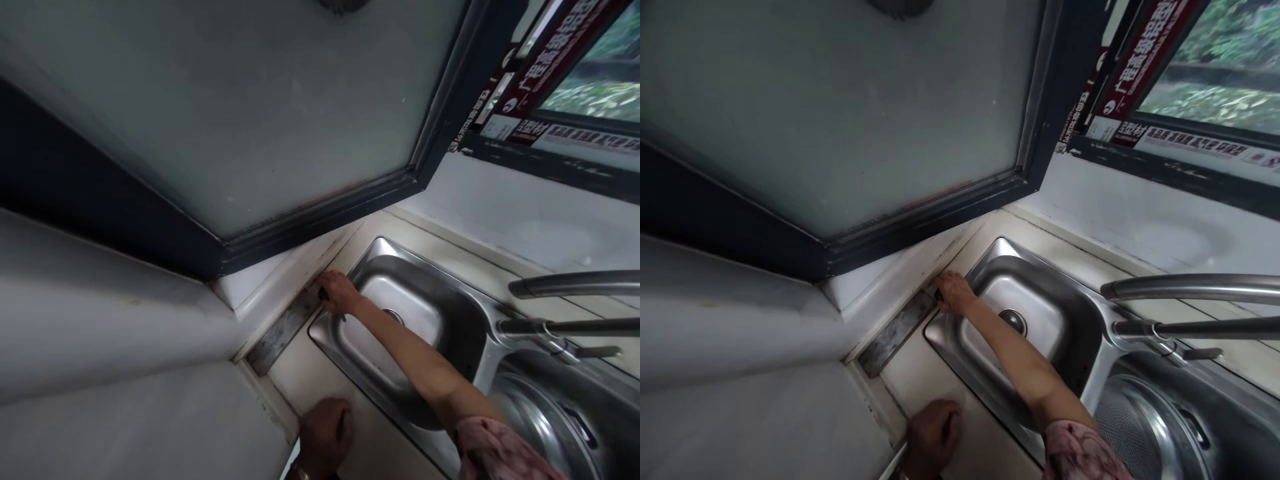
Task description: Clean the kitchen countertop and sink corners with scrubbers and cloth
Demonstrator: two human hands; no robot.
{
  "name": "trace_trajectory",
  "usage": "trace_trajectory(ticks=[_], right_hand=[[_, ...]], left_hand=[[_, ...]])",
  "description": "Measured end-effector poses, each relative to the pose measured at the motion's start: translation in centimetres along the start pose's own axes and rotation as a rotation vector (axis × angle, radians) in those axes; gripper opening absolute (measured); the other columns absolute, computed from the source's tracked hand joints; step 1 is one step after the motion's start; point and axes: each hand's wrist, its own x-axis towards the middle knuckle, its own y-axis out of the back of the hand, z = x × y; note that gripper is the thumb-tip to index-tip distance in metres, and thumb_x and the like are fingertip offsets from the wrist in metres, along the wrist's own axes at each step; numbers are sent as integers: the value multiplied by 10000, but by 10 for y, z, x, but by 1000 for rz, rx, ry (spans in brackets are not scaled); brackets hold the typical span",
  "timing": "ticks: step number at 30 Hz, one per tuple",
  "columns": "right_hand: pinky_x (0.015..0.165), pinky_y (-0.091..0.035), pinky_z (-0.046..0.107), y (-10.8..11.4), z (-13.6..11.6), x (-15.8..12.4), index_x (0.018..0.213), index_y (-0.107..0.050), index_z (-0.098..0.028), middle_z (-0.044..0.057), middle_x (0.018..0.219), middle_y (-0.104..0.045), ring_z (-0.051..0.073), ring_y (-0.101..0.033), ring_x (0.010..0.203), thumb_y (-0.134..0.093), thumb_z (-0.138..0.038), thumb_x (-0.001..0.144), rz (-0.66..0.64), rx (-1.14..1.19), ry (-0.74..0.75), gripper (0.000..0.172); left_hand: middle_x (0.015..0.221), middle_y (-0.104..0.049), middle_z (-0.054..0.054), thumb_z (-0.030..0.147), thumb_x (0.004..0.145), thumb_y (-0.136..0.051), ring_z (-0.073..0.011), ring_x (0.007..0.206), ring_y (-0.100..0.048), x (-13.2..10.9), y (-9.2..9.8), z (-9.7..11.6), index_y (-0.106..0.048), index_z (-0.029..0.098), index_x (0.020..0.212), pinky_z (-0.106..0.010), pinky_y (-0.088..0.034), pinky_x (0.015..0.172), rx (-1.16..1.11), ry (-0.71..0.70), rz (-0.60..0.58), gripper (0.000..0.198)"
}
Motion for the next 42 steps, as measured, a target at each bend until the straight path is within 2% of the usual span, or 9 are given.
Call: trace_trajectory(ticks=[3, 6, 10, 14, 19, 22, 29, 36, 42], right_hand=[[1033, -468, 399, 2, 5, -3, 1197, -722, -132, 135, 1171, -708, 274, -630, 1121, -694, -178, 736, 48, 234, -49, 464], [952, -520, 372, 1, 4, -20, 1158, -744, -171, 87, 1107, -734, 234, -668, 1036, -619, -202, 709, 221, 762, -184, 468], [848, -561, 374, -8, -17, -61, 1142, -758, -231, 46, 995, -770, 231, -692, 926, -622, -271, 648, 461, 1521, -280, 514], [757, -586, 389, 3, -43, -104, 1045, -775, -264, 32, 955, -774, 241, -697, 846, -719, -234, 570, 628, 1917, -291, 480], [728, -576, 360, 39, -67, -153, 978, -780, -254, 39, 938, -734, 223, -676, 847, -790, -398, 693, 811, 2042, -237, 319], [712, -562, 333, 55, -78, -177, 877, -755, -245, 30, 917, -711, 202, -658, 834, -822, -405, 730, 909, 2038, -234, 227], [677, -545, 325, 65, -87, -216, 742, -691, -220, 25, 864, -664, 191, -629, 808, -840, -376, 732, 992, 1977, -160, 216], [671, -555, 327, 63, -97, -223, 756, -712, -220, 27, 839, -668, 199, -632, 809, -841, -396, 716, 961, 1966, -92, 222], [717, -582, 311, 57, -99, -206, 778, -722, -218, 12, 852, -691, 178, -662, 823, -878, -403, 732, 883, 2002, -126, 246]], left_hand=[[801, -675, 25, 213, 1020, -409, -146, 727, -665, 0, 0, -1, -607, 253, 976, -297, -520, 649, 13, -25, 27, 207], [793, -679, 31, 202, 1007, -382, -139, 712, -675, 2, 1, -1, -600, 255, 968, -282, -534, 628, 40, -47, 57, 228], [799, -693, 46, 185, 973, -398, -135, 712, -695, 4, 3, -3, -603, 267, 966, -272, -565, 624, 59, -70, 76, 220], [832, -721, 34, 165, 951, -432, -144, 728, -719, 8, 5, -6, -628, 258, 982, -264, -600, 634, 65, -91, 85, 219], [848, -741, -4, 219, 996, -466, -172, 745, -739, 13, 7, -11, -657, 234, 970, -253, -618, 639, 63, -137, 97, 193], [857, -747, 6, 271, 1027, -451, -160, 749, -742, 13, 4, -18, -659, 240, 978, -230, -616, 645, 80, -170, 117, 216], [908, -765, 16, 290, 1032, -458, -155, 786, -752, 12, -4, -32, -670, 227, 1009, -235, -625, 685, 139, -210, 130, 223], [923, -769, 9, 309, 1030, -438, -156, 775, -753, 15, -4, -29, -671, 228, 1007, -235, -613, 662, 134, -177, 76, 248], [872, -746, -5, 213, 1010, -422, -173, 752, -744, 16, -1, -16, -629, 212, 994, -272, -600, 647, 167, -130, 28, 207]])
